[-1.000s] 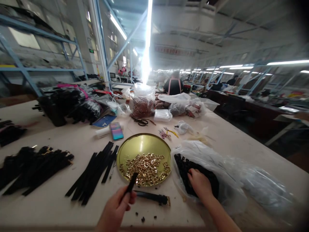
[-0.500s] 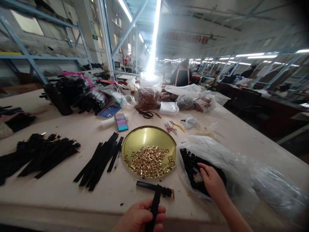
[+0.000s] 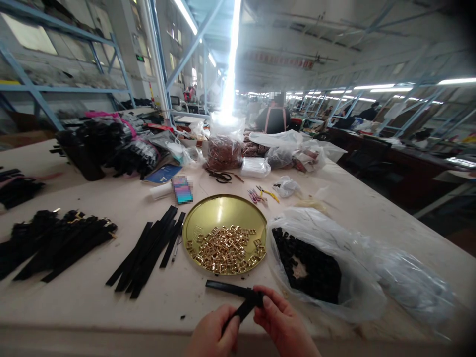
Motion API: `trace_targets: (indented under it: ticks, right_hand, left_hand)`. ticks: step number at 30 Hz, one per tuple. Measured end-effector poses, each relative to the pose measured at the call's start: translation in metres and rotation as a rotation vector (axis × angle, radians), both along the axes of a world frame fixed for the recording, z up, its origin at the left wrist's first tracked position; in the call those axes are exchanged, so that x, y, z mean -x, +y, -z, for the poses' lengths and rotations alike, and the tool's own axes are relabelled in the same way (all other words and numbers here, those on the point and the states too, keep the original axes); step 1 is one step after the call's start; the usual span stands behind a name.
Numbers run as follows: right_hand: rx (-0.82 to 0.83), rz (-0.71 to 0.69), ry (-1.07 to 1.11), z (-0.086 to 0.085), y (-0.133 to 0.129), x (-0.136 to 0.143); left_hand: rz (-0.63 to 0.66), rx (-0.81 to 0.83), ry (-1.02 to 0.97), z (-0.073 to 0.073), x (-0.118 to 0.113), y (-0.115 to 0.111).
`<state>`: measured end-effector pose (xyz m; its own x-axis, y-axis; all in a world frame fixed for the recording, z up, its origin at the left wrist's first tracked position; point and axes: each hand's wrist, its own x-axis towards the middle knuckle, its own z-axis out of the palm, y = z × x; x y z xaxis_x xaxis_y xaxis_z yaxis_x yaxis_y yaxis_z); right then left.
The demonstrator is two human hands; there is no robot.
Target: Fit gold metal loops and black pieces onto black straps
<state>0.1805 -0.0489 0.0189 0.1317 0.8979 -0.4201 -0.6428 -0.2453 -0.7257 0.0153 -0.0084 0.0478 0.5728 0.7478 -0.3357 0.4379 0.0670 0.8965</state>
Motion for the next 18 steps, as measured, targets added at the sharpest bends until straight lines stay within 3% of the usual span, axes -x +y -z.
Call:
trace_targets:
  ticks: [6, 13, 18]
  right_hand:
    - [-0.128, -0.098, -0.317, -0.002, -0.010, -0.001]
    - [-0.194, -0.137, -0.527, 0.014, -0.015, 0.006]
    - [-0.452, -0.317, -0.848, 0.020, -0.021, 0.002]
  left_hand:
    - [0.134, -0.142, 0.160, -0.005, 0.002, -0.001]
    - [0.267, -0.414, 0.423, -0.013, -0.001, -0.004]
    - [0.337, -0.427, 0.411, -0.007, 0.000, -0.005]
